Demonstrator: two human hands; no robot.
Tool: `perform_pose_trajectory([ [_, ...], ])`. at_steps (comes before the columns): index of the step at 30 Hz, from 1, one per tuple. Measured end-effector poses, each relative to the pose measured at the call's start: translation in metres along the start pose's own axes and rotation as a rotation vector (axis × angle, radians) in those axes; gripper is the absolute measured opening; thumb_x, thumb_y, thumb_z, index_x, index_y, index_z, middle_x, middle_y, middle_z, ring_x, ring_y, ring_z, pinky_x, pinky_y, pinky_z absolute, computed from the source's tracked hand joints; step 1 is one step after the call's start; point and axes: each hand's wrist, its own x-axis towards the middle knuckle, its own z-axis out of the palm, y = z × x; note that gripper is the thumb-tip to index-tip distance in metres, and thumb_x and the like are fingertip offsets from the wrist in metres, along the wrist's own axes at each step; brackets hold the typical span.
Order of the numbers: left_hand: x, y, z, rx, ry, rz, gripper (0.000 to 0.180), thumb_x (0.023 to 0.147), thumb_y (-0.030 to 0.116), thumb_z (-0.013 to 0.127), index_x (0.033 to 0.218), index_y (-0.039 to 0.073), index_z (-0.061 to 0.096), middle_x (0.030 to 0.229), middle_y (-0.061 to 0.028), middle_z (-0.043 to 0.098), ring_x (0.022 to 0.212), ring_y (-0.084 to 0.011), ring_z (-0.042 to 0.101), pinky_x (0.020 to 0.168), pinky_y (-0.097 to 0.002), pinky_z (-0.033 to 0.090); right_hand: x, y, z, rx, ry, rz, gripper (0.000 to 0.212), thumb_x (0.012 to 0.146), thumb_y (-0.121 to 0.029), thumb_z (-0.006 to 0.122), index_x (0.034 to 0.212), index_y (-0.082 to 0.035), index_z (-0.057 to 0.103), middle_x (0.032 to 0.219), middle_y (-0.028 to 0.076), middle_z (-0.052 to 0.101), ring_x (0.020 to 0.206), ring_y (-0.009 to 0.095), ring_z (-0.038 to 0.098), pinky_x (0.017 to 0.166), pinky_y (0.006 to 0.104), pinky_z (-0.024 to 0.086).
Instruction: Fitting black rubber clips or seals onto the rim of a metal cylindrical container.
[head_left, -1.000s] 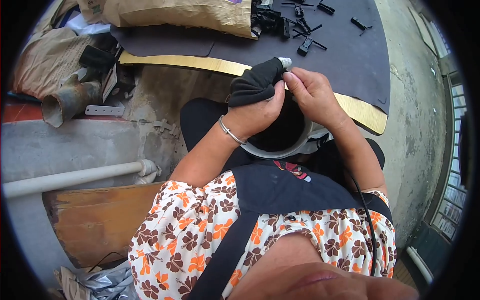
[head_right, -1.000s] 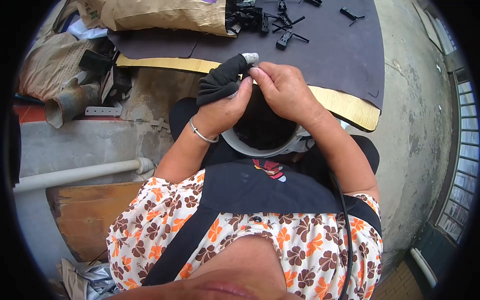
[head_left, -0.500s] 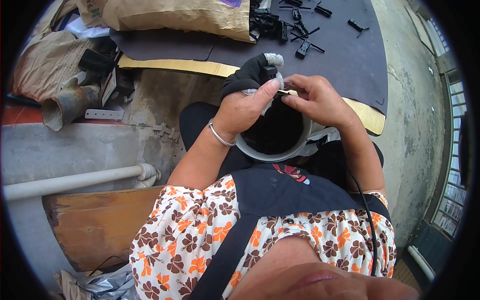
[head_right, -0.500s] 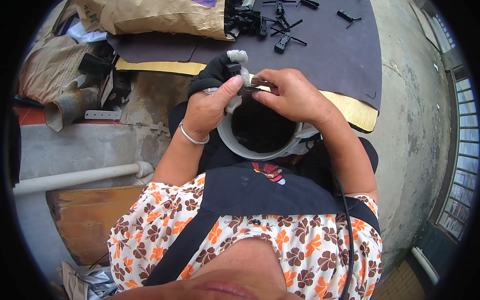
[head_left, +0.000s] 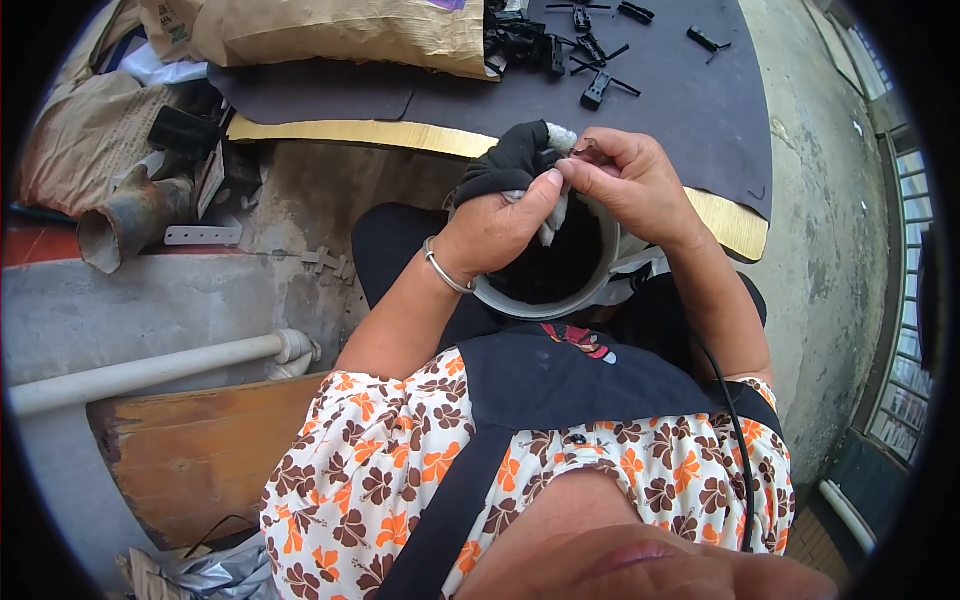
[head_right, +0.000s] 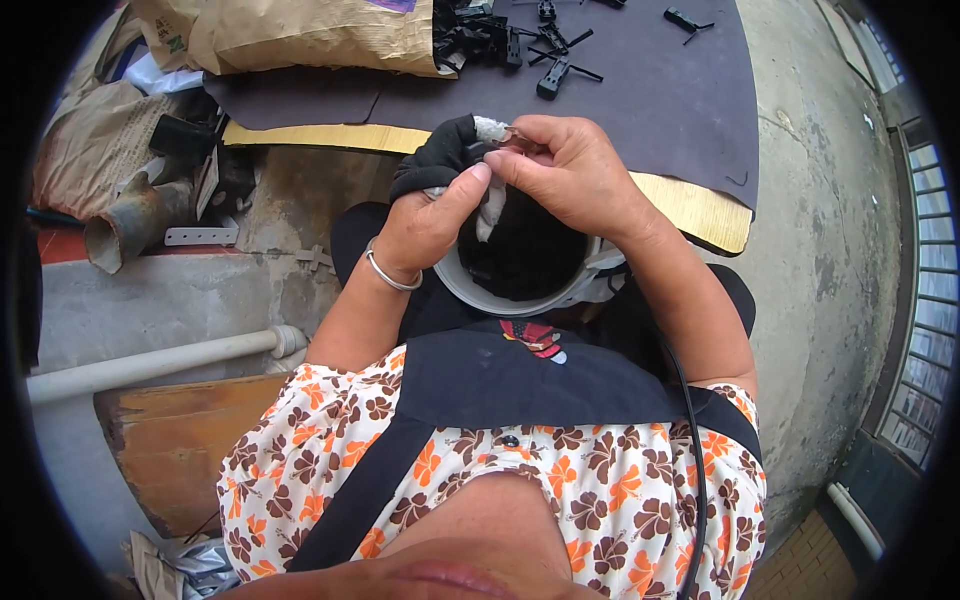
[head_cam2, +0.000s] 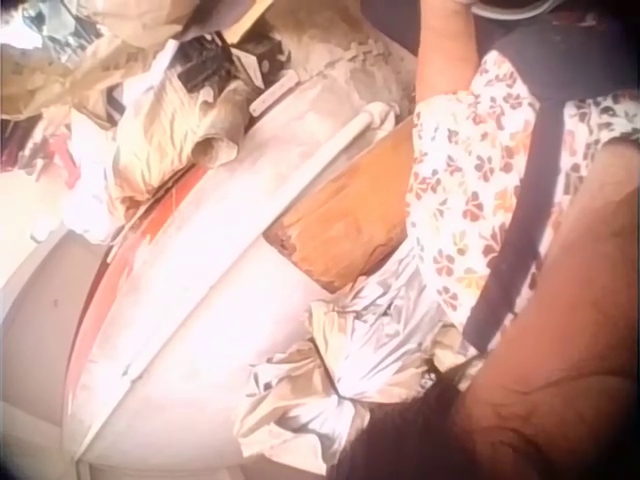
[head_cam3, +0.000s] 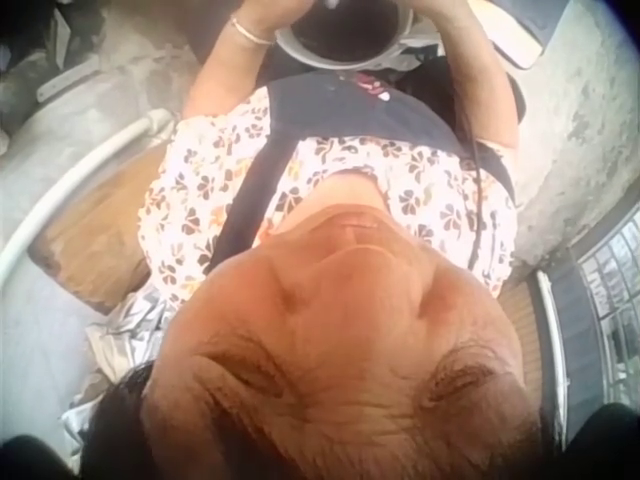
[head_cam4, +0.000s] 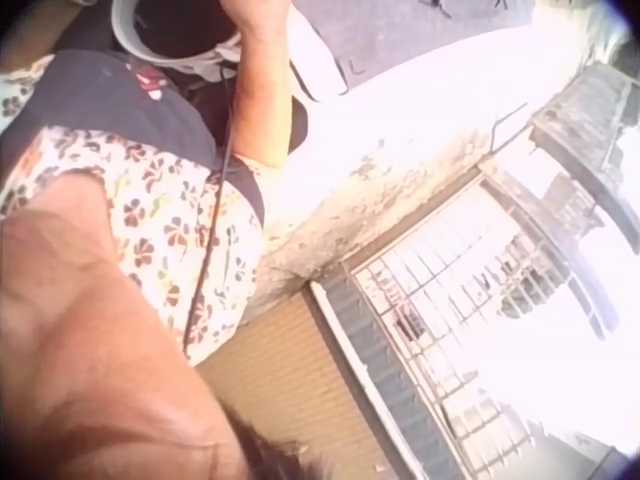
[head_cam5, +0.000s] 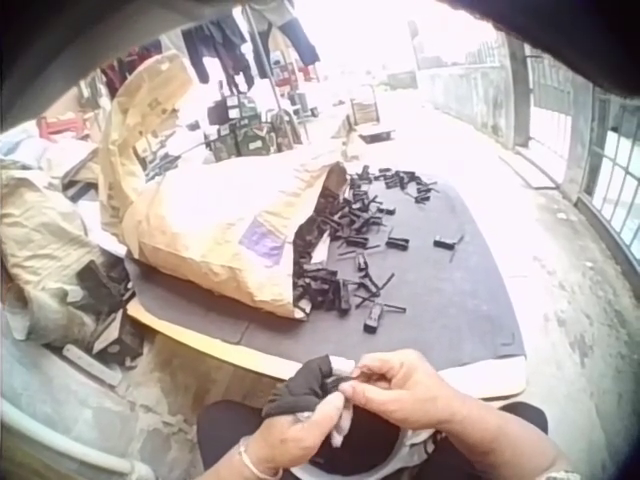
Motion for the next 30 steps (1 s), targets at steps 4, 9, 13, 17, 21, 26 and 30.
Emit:
perform_pose_trajectory([
  [4,-0.005,0.0,-0.008,-0.28,0.008,-0.264,0.023,0.088,0.008,0.051,0.109,-0.001,0.05,0.075,-0.0001,0.056,0.059,-0.0041,0.049,0.053,-0.0192,0.042,-0.002,-0.01,-0.002,-0.277,-0.016,-0.07,0.021,0.09,-0.018,0.057,0.078,-0.001,0.054,0.066,-0.004,0.048,0.062,0.005,0.042,0.055,0.0218,0.038],
  [9,-0.003,-0.001,-0.003,-0.134,0.053,-0.191,0.018,0.087,0.008,0.051,0.104,0.001,0.052,0.073,0.0008,0.055,0.061,-0.0058,0.051,0.054,-0.0218,0.043,-0.001,-0.009,0.002,-0.41,-0.018,-0.162,0.027,0.093,-0.022,0.05,0.077,0.0,0.052,0.06,0.004,0.045,0.056,0.011,0.039,0.052,0.0274,0.038],
  [13,0.0,-0.005,-0.001,0.076,0.037,-0.015,0.018,0.084,0.005,0.05,0.101,0.001,0.051,0.076,-0.0044,0.056,0.067,-0.014,0.055,0.06,-0.0282,0.045,0.001,-0.007,0.008,-0.479,-0.005,-0.122,0.025,0.091,-0.02,0.052,0.079,0.002,0.056,0.059,0.016,0.049,0.052,0.022,0.043,0.053,0.0332,0.04],
  [17,-0.006,-0.007,-0.008,0.325,0.021,0.012,0.02,0.083,0.002,0.05,0.102,-0.005,0.053,0.094,-0.0079,0.056,0.08,-0.0134,0.053,0.073,-0.0241,0.044,0.005,0.001,0.016,-0.488,0.024,-0.151,0.024,0.091,-0.017,0.051,0.078,0.003,0.054,0.06,0.018,0.048,0.051,0.024,0.04,0.052,0.0334,0.04],
  [21,-0.007,-0.008,-0.008,0.521,0.099,0.19,0.019,0.082,0.001,0.049,0.1,-0.005,0.054,0.09,-0.0105,0.057,0.08,-0.0173,0.055,0.075,-0.0274,0.045,0.01,0.0,0.024,-0.509,0.041,-0.173,0.024,0.09,-0.018,0.051,0.079,0.003,0.055,0.06,0.017,0.052,0.051,0.026,0.042,0.053,0.0339,0.041],
  [26,-0.013,-0.001,-0.015,0.608,0.112,0.094,0.019,0.079,0.008,0.056,0.096,0.0,0.059,0.09,-0.0165,0.06,0.085,-0.031,0.059,0.075,-0.0352,0.047,0.023,-0.002,-0.004,-0.769,0.081,-0.205,0.019,0.087,-0.02,0.057,0.093,-0.002,0.057,0.072,0.016,0.061,0.06,0.031,0.055,0.058,0.0348,0.045],
  [30,-0.013,-0.01,-0.025,0.804,0.028,0.259,0.026,0.077,0.012,0.063,0.102,0.003,0.061,0.101,-0.0178,0.06,0.093,-0.0324,0.058,0.082,-0.0356,0.046,0.038,0.012,-0.028,-1.159,0.271,-0.158,0.029,0.085,-0.021,0.059,0.109,-0.008,0.053,0.083,0.017,0.063,0.077,0.034,0.061,0.066,0.0415,0.047],
])
